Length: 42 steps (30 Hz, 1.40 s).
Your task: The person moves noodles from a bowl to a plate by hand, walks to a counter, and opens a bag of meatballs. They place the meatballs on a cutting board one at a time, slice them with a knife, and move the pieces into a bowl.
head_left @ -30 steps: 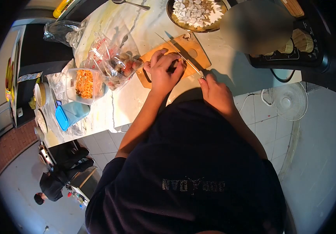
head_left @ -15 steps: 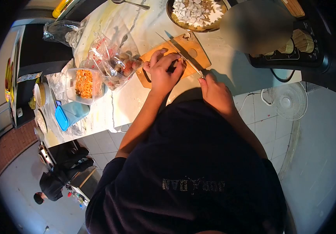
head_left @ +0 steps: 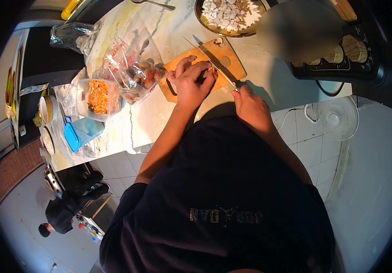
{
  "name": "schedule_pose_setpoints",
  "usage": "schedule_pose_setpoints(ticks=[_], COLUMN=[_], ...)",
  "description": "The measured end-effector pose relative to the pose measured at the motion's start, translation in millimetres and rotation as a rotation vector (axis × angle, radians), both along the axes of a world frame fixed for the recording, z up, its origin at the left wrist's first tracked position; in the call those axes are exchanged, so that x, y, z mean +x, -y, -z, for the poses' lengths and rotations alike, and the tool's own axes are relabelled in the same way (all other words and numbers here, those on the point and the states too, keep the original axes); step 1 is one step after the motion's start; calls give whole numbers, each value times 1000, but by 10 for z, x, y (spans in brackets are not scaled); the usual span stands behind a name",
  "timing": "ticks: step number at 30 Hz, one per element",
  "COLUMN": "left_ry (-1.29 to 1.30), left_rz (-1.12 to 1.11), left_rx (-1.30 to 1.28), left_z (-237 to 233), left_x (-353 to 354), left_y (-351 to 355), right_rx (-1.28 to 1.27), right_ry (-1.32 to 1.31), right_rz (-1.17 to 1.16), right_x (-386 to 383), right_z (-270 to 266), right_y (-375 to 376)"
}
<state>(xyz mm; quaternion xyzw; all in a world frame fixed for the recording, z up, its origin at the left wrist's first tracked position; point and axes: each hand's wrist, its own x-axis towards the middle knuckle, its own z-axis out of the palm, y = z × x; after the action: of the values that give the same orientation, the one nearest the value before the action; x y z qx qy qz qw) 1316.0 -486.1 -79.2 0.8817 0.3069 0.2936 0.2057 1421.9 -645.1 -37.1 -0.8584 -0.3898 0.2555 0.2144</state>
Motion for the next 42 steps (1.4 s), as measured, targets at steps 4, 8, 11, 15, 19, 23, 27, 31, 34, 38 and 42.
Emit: schedule_pose_setpoints(ticks=[4,8,11,15,19,23,27,31,34,38,42], left_ry=[24,10,19,27,35,46,11,40,37,36,73], left_rz=[18,18,15,-8,4,9,21,25,7,15,1], left_rx=[25,36,22,-3,21,-12,2,-8,-16,3,5], left_z=[-1,2,9,-16,8,-14,0,13,0,19,18], left_x=[11,9,12,17,-3,-22,-38,-32,-29,-20,-9], left_y=[-3,1,3,7,4,13,14,14,13,-2,5], right_rx=[13,35,6,-3,7,32,33,43,-5,-25,-41], right_ry=[7,-27,-76,-100,-96,-54,-30,-7,-30,-65,-59], right_rz=[17,33,44,23,-7,-28,-25,-25,-25,-20,-10], right_x=[33,47,42,50,22,14,-2,-10,-6,-14,-34], right_z=[61,66,57,17,9,56,36,53,49,63,61], right_y=[13,31,32,32,45,59,55,54,25,19,10])
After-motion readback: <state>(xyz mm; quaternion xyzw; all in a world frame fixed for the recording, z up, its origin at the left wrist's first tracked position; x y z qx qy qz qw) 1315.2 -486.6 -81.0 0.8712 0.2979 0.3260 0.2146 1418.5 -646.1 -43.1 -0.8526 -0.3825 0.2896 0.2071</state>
